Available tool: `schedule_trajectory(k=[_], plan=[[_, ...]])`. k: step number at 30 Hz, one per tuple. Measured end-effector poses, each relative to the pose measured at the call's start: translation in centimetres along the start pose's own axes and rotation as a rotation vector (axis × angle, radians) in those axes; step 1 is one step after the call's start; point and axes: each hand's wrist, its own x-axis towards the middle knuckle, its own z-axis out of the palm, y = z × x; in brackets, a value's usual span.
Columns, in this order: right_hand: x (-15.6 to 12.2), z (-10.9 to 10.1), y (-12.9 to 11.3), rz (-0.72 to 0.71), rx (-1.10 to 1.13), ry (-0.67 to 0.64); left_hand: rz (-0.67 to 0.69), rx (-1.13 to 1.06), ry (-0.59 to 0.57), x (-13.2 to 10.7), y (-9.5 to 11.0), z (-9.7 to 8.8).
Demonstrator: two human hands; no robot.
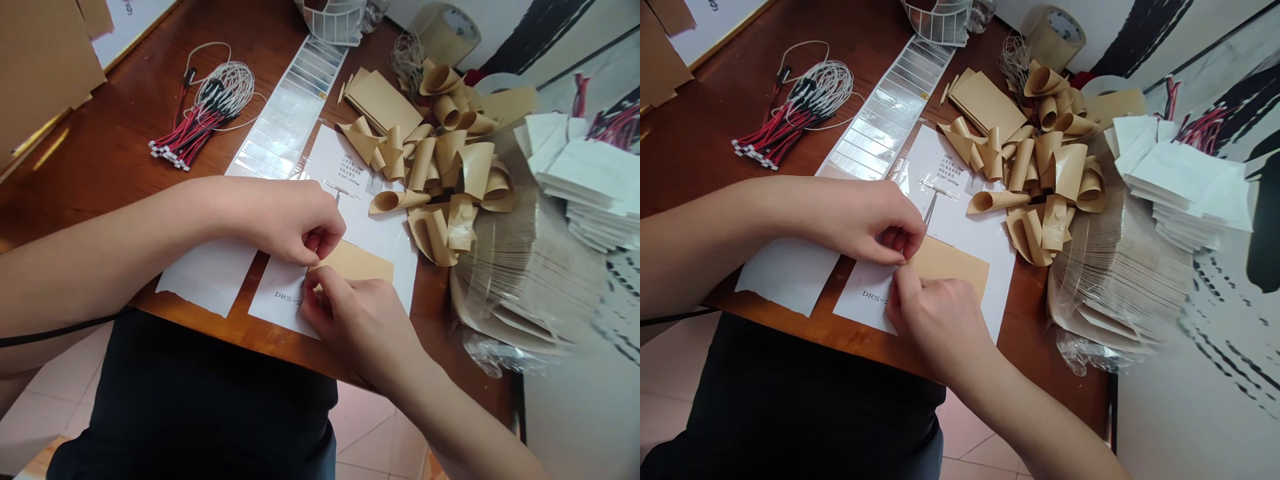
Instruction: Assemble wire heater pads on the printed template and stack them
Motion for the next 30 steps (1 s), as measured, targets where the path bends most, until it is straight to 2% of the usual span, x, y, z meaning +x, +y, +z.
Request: schedule_trajectory(k=[6, 14, 23, 30], plan=[[0.13, 0.2, -0.37, -0.036, -0.09, 0.053, 0.028, 0.004, 0.017, 0.0, -0.05, 0.03], [0.15, 0.27, -0.33, -0.041, -0.1, 0.067, 0.04, 0.006, 0.033, -0.04, -0.02, 0.05], [0.02, -0.12, -0.04, 0.016, -0.01, -0.034, 0.023, -0.004, 0.011, -0.08, -0.04, -0.05], [0.07, -0.11, 0.28, 0.033, 0.015, -0.039, 0.005, -0.029, 0.01, -0.11, 0.17, -0.14]])
